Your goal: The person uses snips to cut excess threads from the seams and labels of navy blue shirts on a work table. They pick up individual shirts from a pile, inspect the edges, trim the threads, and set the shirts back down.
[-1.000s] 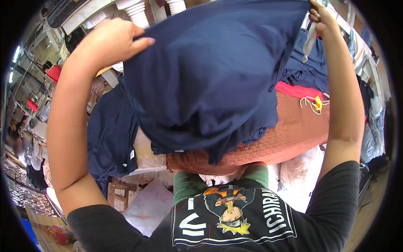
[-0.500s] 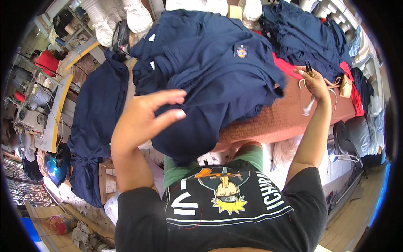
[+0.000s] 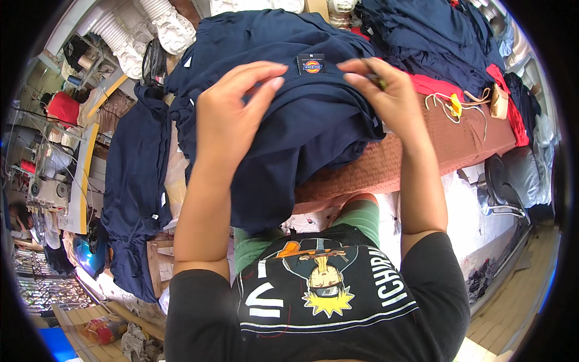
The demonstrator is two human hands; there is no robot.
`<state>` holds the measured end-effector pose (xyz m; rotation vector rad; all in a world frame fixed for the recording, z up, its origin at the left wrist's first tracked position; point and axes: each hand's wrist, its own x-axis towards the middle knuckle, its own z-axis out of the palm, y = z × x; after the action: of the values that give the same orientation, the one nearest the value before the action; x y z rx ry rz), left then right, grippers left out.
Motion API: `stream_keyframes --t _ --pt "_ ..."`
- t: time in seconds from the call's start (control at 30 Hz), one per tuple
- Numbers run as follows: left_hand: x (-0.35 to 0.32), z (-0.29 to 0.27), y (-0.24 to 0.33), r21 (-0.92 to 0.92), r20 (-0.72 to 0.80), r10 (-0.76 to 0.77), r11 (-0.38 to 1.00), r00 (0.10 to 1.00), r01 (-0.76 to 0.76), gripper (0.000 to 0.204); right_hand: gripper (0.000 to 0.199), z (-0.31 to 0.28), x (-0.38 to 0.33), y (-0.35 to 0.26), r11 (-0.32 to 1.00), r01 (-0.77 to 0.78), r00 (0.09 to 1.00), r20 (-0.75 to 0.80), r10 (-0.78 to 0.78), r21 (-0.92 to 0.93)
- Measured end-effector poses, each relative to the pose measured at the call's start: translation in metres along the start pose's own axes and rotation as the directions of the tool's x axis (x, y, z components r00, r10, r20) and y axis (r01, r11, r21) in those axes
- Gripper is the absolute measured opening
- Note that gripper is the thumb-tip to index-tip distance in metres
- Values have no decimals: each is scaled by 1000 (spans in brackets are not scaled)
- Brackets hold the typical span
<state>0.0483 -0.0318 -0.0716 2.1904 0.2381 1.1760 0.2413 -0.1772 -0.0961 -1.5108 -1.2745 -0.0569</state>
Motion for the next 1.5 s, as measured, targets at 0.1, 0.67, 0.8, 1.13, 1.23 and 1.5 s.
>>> stream_keyframes --t 0.1,0.67,0.8,1.13,1.23,1.5 --pt "11 29 -12 50 21 -83 995 996 82 29 22 25 19 -5 987 -151 988 34 153 -53" --pt "12 35 -16 41 145 -302 953 942 299 18 19 35 14 21 891 -201 979 57 195 408" --pt "16 33 -20 24 154 -165 986 974 163 16 23 35 15 31 906 -285 959 105 265 314" --pt "23 22 -28 -303 269 -192 913 944 272 23 28 22 19 16 926 -352 930 165 329 135" --pt "24 22 -19 -315 307 -301 863 903 395 25 29 21 17 14 969 -244 967 67 246 -43" --pt "26 19 -17 -342 327 -335 830 884 441 27 23 12 4 -16 962 174 985 46 -168 -211"
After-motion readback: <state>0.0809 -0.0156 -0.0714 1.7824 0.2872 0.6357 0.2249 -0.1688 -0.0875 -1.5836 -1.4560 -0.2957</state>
